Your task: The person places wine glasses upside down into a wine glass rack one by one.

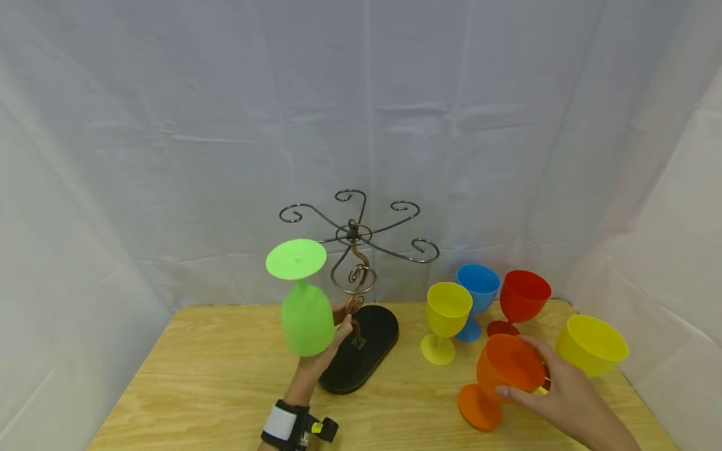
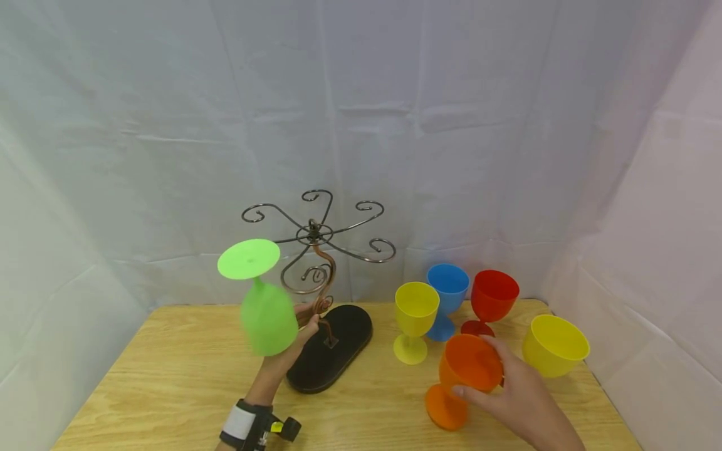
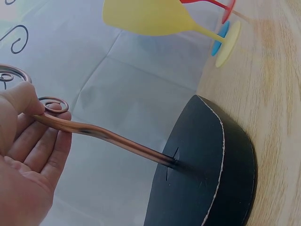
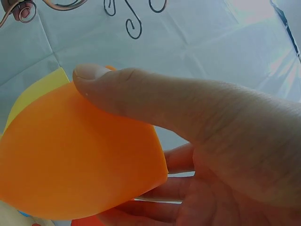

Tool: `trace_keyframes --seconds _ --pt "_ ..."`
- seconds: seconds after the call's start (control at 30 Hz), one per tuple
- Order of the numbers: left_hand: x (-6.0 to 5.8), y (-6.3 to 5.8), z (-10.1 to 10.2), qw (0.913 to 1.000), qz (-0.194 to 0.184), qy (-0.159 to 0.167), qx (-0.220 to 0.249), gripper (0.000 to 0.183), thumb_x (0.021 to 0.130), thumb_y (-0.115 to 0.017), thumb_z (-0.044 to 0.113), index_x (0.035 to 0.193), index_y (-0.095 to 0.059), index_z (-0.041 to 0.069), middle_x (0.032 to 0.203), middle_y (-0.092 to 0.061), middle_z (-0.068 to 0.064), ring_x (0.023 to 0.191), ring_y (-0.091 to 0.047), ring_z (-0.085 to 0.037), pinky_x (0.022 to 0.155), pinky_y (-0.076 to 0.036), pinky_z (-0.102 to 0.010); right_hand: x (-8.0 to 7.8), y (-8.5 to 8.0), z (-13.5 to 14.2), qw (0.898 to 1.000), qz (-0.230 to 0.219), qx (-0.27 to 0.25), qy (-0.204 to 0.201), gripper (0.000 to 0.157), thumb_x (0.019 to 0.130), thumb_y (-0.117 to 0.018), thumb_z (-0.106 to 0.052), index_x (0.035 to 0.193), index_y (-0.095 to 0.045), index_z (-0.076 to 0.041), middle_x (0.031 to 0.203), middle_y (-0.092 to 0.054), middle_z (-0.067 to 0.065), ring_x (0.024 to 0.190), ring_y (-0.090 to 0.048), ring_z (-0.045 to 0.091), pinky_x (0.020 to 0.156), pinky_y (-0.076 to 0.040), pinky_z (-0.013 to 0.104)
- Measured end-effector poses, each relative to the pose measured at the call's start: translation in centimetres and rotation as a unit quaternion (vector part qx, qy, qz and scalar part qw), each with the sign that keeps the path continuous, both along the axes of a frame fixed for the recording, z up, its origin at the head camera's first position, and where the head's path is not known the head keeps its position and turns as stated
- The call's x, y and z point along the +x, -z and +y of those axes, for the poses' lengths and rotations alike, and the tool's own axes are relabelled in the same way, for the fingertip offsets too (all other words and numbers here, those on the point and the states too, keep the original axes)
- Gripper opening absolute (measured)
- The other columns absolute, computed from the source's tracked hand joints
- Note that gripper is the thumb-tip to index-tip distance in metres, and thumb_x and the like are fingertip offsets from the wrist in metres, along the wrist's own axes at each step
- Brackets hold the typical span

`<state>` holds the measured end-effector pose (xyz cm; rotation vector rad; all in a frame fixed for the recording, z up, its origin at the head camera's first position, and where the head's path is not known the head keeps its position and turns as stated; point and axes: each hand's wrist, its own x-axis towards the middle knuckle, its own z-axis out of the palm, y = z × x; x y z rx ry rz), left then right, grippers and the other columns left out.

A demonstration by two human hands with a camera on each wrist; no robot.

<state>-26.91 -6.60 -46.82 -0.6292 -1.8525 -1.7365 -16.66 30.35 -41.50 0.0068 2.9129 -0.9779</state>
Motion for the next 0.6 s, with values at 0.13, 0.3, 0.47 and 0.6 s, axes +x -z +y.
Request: trace_keyframes --seconds 0.13,0.3,0.47,0.6 --pt "0.4 -0.5 0.1 0.9994 -0.034 -0.002 -0.009 0.026 0.087 -0.060 -0.021 0.112 -0.062 -0.024 0.109 -0.066 -0.040 0.100 -0.070 -0.041 0.088 -0.057 -0.027 0.0 -0.1 -0.3 1.000 -0.004 -0.016 -0.005 0.097 0.083 -0.083 -0.053 0.152 -0.037 -0.002 0.134 -0.061 0.019 0.103 -0.063 0.026 0.086 -0.060 0.046" --pt "0.2 -0.3 0.1 0.9979 -0.061 0.004 0.019 0.026 0.086 -0.062 -0.022 0.112 -0.063 -0.024 0.109 -0.065 -0.041 0.101 -0.069 -0.014 0.086 -0.054 -0.017 0.1 -0.3 -0.7 0.999 -0.005 -0.033 -0.012 0.097 0.084 -0.082 -0.052 0.154 -0.035 -0.004 0.137 -0.058 0.020 0.105 -0.062 0.027 0.087 -0.060 0.046" --pt "-0.4 0.0 0.5 0.9924 -0.113 -0.050 0.006 0.024 0.089 -0.064 -0.014 0.112 -0.068 -0.017 0.108 -0.070 -0.031 0.101 -0.070 -0.035 0.086 -0.056 -0.025 0.2 -0.3 -1.2 0.999 0.013 -0.047 -0.017 0.095 0.083 -0.084 -0.050 0.153 -0.037 -0.006 0.135 -0.061 0.017 0.104 -0.063 0.025 0.086 -0.060 0.042" --pt "-0.3 -0.3 0.3 0.9884 -0.134 -0.070 -0.013 0.022 0.089 -0.064 -0.011 0.110 -0.068 -0.016 0.106 -0.071 -0.029 0.100 -0.071 -0.030 0.085 -0.056 -0.026 0.1 -0.3 -1.7 0.997 0.036 -0.060 -0.025 0.092 0.082 -0.085 -0.047 0.152 -0.040 -0.009 0.133 -0.063 0.013 0.103 -0.065 0.023 0.083 -0.060 0.034"
